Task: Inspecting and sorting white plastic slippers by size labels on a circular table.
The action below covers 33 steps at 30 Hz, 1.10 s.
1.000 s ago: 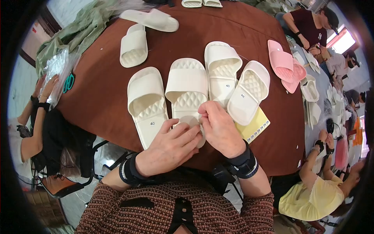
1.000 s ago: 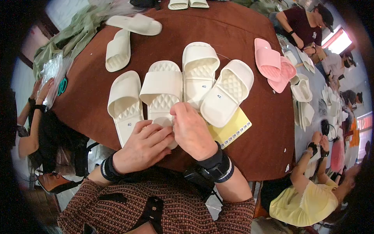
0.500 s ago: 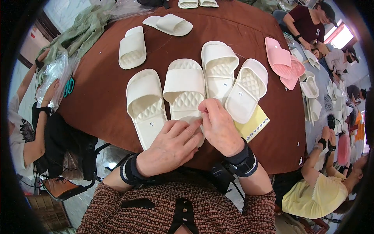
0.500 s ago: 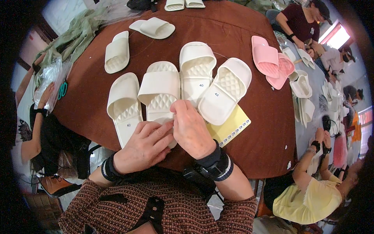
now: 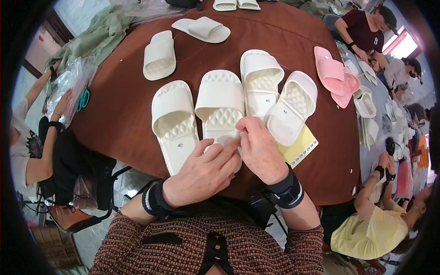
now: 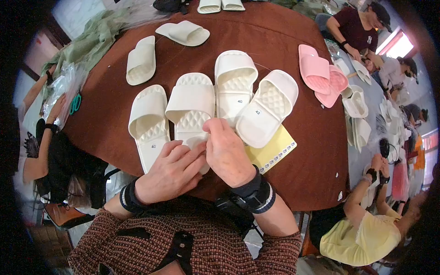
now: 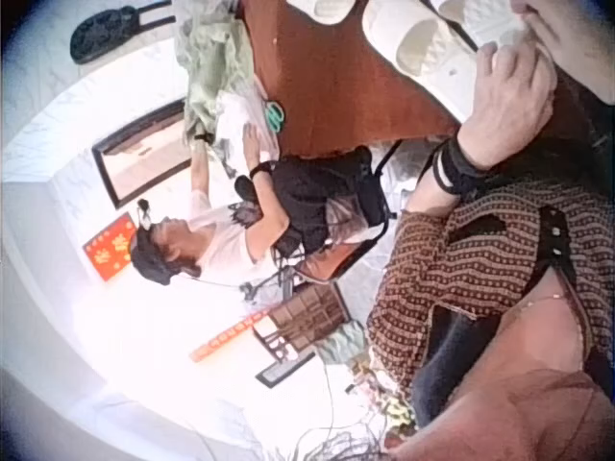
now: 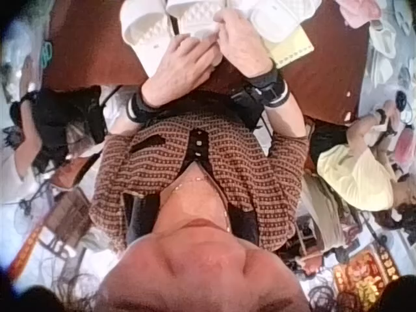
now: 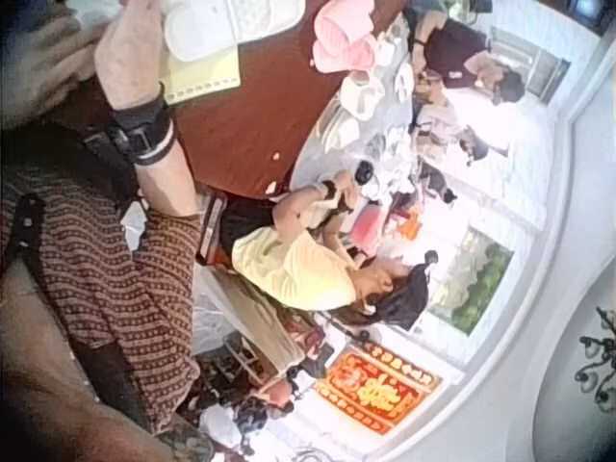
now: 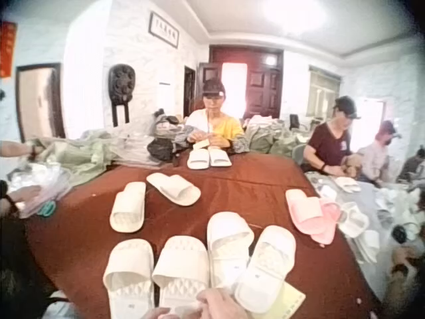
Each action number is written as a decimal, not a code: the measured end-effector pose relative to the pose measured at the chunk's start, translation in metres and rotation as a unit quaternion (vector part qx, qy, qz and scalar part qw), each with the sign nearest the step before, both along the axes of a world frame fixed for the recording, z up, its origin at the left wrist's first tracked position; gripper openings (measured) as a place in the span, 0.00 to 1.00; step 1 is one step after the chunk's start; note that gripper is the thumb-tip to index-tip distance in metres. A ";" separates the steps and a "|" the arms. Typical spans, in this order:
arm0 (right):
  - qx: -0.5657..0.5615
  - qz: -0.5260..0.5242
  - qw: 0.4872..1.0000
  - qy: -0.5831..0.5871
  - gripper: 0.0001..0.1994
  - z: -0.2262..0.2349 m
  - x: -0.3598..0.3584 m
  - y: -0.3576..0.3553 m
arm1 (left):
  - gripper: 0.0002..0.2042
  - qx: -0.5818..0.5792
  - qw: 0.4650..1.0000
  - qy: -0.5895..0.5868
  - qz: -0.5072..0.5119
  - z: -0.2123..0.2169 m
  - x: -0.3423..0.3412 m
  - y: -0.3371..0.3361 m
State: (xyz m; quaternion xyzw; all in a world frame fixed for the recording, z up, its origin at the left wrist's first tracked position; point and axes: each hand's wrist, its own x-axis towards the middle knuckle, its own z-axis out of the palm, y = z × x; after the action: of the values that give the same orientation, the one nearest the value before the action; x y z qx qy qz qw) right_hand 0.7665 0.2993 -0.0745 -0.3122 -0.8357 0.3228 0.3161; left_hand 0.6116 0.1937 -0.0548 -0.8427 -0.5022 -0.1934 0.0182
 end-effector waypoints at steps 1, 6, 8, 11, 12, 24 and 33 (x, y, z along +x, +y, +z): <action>-0.002 -0.001 1.000 -0.005 0.12 0.001 0.000 0.000 | 0.23 0.002 1.000 -0.005 -0.006 0.001 0.000 0.001; -0.001 -0.002 1.000 0.006 0.12 0.000 0.000 0.000 | 0.24 -0.022 0.999 -0.048 -0.010 -0.005 -0.006 0.000; 0.000 -0.002 1.000 0.005 0.12 0.000 0.000 0.000 | 0.25 -0.036 0.997 -0.066 -0.008 -0.004 -0.006 0.000; -0.005 -0.003 1.000 0.001 0.12 0.001 0.001 0.000 | 0.24 -0.052 0.995 -0.087 0.003 -0.003 -0.004 0.000; -0.017 -0.003 1.000 0.000 0.12 0.001 0.001 0.000 | 0.24 -0.051 0.995 -0.081 0.003 -0.003 -0.004 0.000; -0.015 0.004 1.000 -0.003 0.11 0.004 0.001 0.000 | 0.20 -0.033 0.995 -0.088 -0.025 0.003 -0.014 -0.008; 0.009 0.002 1.000 -0.016 0.08 0.006 -0.002 0.000 | 0.12 0.098 0.949 -0.200 0.223 0.002 -0.080 -0.041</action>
State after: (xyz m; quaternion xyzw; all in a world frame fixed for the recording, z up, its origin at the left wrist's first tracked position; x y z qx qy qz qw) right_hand 0.7642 0.2990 -0.0680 -0.3125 -0.8445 0.3108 0.3044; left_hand 0.5321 0.1528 -0.0523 -0.6477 -0.6490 -0.3968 0.0423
